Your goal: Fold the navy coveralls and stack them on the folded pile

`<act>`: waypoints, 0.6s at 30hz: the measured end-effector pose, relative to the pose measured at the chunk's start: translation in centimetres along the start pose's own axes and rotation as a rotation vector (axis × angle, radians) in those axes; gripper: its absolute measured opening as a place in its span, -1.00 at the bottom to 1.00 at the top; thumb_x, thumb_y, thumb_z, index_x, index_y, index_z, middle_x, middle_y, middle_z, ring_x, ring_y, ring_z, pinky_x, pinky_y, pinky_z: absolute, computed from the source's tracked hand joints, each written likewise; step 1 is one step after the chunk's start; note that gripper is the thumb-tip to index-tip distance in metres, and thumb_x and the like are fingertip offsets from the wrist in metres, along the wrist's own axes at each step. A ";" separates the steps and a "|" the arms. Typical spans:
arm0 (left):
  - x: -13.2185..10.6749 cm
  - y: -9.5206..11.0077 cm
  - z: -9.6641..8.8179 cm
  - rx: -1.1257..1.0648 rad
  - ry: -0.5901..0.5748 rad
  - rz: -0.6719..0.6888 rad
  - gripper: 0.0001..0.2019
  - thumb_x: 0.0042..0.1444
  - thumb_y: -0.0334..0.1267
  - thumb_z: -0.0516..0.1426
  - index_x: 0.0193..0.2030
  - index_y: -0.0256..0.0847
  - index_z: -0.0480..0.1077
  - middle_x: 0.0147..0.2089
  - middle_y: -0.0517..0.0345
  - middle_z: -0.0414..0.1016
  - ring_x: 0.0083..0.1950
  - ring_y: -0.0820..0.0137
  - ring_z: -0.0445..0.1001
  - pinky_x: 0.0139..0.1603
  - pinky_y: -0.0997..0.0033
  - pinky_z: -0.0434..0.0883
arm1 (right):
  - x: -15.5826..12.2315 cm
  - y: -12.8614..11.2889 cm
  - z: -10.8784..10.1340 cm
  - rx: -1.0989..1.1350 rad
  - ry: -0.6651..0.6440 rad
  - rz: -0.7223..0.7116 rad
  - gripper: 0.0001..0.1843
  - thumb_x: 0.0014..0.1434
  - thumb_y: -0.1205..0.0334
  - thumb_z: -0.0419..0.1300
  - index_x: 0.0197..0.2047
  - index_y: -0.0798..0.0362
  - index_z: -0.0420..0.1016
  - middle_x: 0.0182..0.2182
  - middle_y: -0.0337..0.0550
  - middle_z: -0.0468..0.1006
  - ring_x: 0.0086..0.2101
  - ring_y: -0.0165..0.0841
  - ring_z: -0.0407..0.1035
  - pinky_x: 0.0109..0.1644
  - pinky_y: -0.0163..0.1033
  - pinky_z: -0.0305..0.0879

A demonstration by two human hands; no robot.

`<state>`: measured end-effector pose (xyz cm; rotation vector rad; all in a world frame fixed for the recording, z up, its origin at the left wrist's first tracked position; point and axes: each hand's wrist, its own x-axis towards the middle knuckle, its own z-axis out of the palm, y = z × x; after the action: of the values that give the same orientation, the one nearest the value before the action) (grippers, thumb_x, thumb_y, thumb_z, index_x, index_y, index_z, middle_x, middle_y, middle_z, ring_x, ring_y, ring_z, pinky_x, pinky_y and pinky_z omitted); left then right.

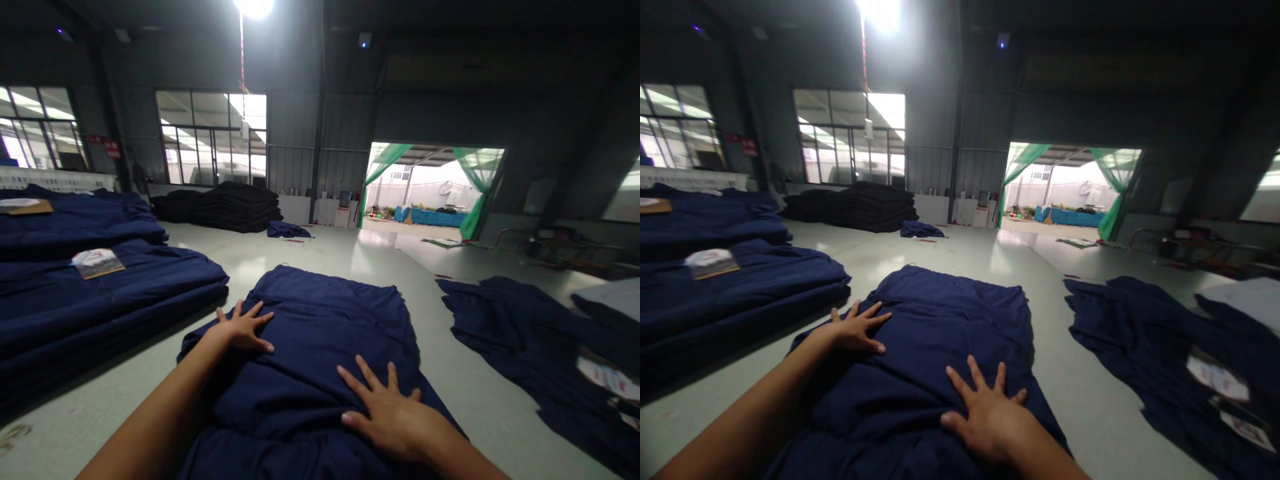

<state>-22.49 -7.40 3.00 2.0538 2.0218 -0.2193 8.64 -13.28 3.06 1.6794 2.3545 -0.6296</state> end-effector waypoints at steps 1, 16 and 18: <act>0.0 -0.1 0.2 -0.015 -0.024 -0.034 -0.05 -0.31 0.39 0.04 0.27 0.24 -0.16 0.37 0.25 -0.48 0.26 -0.30 -0.61 -0.10 -0.63 -0.37 | 0.3 -0.1 0.4 -0.027 -0.012 0.018 -0.24 -0.01 -0.35 -0.05 0.23 -0.48 -0.23 0.30 -0.34 -0.42 0.15 0.34 -0.57 -0.08 0.62 -0.42; 2.5 4.4 0.5 -0.048 0.162 0.131 -0.35 -0.01 0.33 -0.16 0.25 0.34 -0.13 0.38 0.35 -0.38 0.30 -0.25 -0.53 -0.11 -0.62 -0.45 | 5.8 6.2 -1.9 -0.146 0.442 0.067 -0.49 0.21 -0.02 -0.14 0.23 -0.39 -0.05 0.24 -0.29 0.05 0.23 0.02 -0.24 0.08 0.46 -0.27; 2.0 4.4 1.4 -0.066 0.035 0.159 -0.27 -0.10 0.36 -0.08 0.25 0.36 -0.16 0.38 0.33 -0.36 0.29 -0.28 -0.49 -0.11 -0.63 -0.40 | 5.6 6.4 -1.7 -0.086 0.263 0.139 -0.40 0.12 -0.25 -0.16 0.23 -0.43 -0.11 0.28 -0.35 -0.09 0.21 0.16 -0.31 0.05 0.50 -0.33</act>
<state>-17.98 -5.90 1.46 2.1782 1.8466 -0.0863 12.82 -6.05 0.99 1.9705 2.3642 -0.2938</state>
